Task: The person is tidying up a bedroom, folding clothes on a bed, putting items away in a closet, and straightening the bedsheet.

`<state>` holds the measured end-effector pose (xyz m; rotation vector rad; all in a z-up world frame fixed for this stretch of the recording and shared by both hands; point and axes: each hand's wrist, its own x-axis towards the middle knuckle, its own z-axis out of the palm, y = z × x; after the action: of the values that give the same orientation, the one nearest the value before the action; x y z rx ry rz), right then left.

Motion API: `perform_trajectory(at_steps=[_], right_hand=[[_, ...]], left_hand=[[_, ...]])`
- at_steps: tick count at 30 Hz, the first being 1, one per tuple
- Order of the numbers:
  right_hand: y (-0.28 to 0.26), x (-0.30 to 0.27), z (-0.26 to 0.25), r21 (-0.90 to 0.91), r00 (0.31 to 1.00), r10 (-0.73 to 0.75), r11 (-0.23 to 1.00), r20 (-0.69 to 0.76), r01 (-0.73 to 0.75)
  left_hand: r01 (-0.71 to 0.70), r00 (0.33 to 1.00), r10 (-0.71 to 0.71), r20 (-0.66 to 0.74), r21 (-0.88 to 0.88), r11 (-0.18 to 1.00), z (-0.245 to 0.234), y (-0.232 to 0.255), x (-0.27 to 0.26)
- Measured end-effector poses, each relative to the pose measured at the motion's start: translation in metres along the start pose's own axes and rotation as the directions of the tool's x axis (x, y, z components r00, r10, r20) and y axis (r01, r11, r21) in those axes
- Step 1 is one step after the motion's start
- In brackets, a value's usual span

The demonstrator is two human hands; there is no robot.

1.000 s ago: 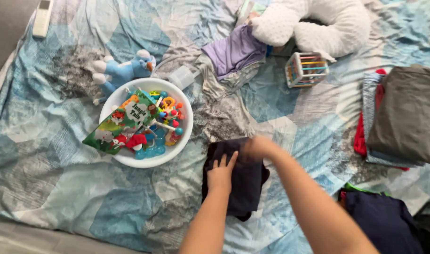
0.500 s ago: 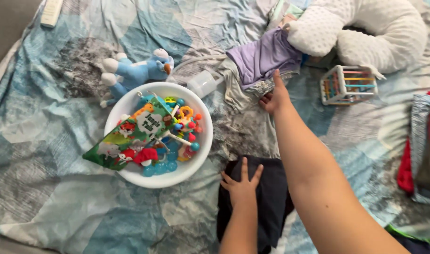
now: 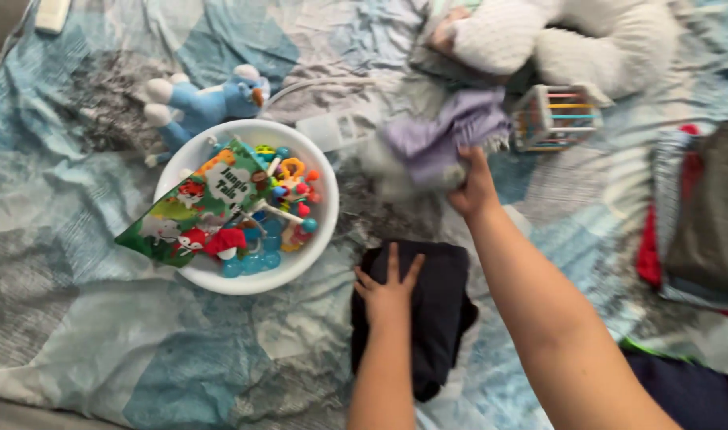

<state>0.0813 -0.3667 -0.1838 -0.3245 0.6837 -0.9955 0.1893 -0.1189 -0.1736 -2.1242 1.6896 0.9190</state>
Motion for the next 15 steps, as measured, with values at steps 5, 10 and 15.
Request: perform_trajectory(at_steps=[5, 10, 15], right_hand=[[-0.046, -0.100, -0.086, -0.098, 0.987, 0.101, 0.991, 0.123, -0.089], [-0.092, -0.189, -0.162, -0.238, 0.988, 0.089, 0.970, 0.123, -0.057], [-0.142, -0.311, -0.010, -0.144, 0.947, 0.117, 0.987, 0.300, -0.076]], left_hand=[[0.056, 0.980, -0.039, -0.195, 0.081, 0.995, 0.017, 0.003, -0.043], [0.023, 0.914, 0.041, -0.404, 0.153, 0.988, 0.016, 0.023, -0.089], [-0.106, 0.956, 0.152, -0.250, -0.779, -0.617, -0.077, 0.057, -0.110]])
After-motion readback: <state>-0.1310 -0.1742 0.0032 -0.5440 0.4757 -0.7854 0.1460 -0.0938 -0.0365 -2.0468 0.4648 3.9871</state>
